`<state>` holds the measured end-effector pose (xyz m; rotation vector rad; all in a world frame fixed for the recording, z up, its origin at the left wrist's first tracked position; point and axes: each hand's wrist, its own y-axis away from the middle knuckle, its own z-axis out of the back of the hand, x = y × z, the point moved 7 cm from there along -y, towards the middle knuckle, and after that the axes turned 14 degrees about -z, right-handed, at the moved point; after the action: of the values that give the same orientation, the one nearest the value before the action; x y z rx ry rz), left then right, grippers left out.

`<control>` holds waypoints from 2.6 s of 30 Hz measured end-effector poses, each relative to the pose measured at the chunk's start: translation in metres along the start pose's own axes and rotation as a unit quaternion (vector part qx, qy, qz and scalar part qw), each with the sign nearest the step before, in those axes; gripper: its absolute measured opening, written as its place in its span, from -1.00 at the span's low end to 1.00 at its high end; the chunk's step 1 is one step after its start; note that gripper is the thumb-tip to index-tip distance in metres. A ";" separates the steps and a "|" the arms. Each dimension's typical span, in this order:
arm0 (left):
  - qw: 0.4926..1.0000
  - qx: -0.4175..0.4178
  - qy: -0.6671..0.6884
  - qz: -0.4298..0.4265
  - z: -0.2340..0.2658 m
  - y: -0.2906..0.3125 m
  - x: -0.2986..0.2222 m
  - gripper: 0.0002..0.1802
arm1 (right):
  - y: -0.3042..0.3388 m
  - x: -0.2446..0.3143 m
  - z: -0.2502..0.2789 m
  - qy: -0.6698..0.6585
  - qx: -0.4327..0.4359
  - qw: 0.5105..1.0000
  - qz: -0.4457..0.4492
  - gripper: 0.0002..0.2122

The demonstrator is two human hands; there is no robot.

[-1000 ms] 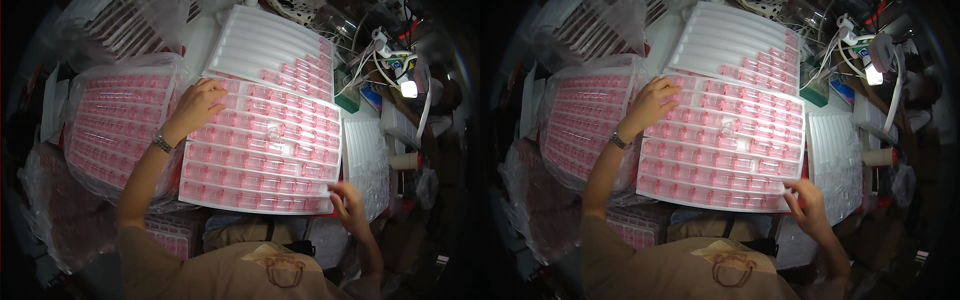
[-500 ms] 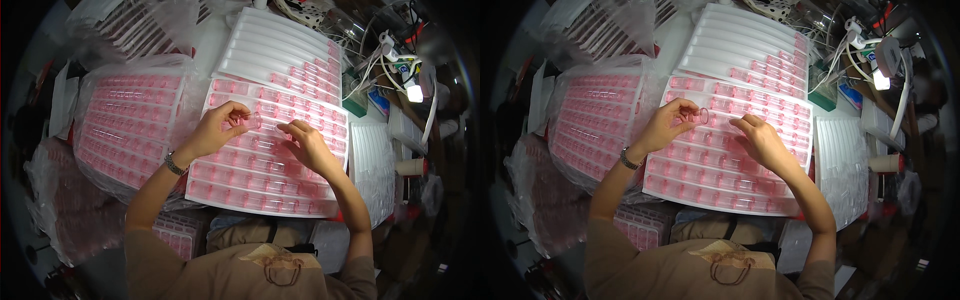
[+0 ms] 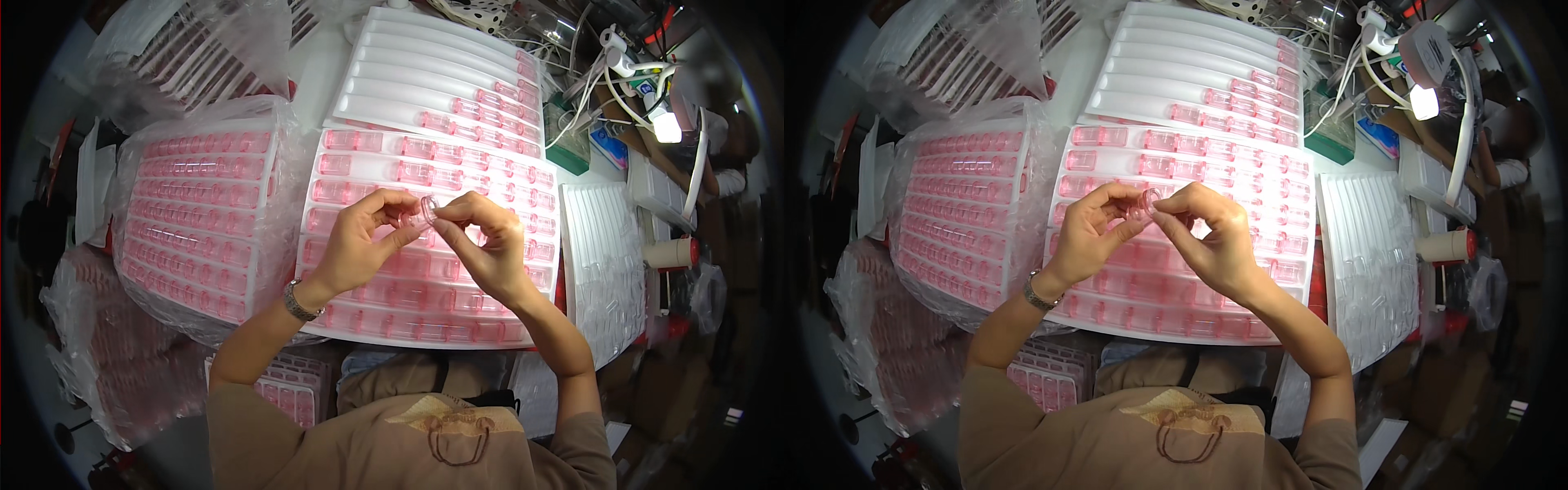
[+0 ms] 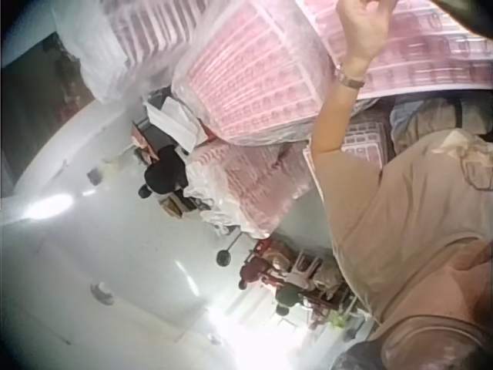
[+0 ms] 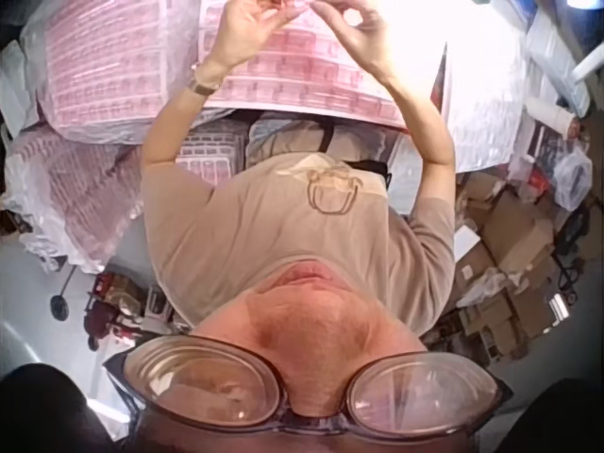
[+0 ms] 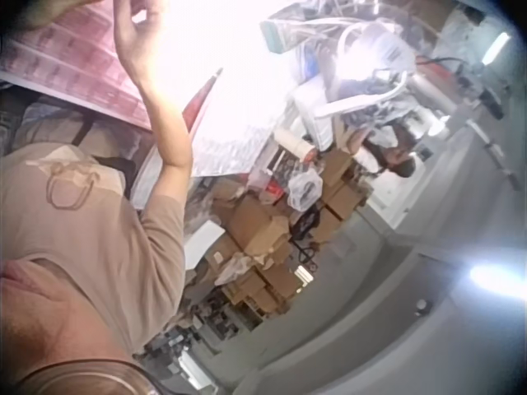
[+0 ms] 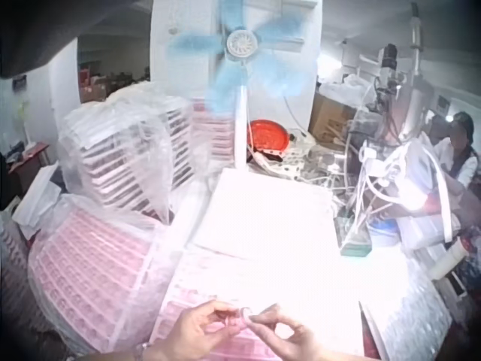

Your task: The person unpacks plastic trays, then assembles small plastic containers by attaching caps onto them and arranges the containers into slots on a molded tray by hand.

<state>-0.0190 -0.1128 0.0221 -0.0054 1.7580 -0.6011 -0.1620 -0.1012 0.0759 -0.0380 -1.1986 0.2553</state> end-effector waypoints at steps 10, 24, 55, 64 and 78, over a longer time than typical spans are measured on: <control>0.808 0.165 -0.544 -0.155 0.050 -0.052 -0.001 -0.66 | 0.089 -0.071 0.245 0.145 -0.337 0.912 -0.186 -0.76; 0.806 0.210 -0.541 -0.118 0.068 -0.091 0.024 -0.68 | 0.131 -0.124 0.235 0.540 -0.164 0.791 -0.238 -0.85; 0.832 0.140 -0.524 -0.119 0.105 -0.083 0.013 -0.72 | 0.106 -0.139 0.241 0.589 -0.187 0.724 -0.305 -0.76; 0.922 0.090 -0.365 -0.089 0.053 -0.055 -0.006 -0.68 | -0.014 -0.038 0.070 -0.199 -0.072 0.966 -0.150 -0.78; 0.870 0.025 -0.464 -0.163 0.091 -0.065 -0.025 -0.68 | 0.033 -0.072 0.188 0.388 -0.249 0.870 -0.177 -0.68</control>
<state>0.0505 -0.1967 0.0572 -0.4887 0.7954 -0.7238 -0.3659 -0.1046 0.0737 -0.3394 -0.4173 -0.3820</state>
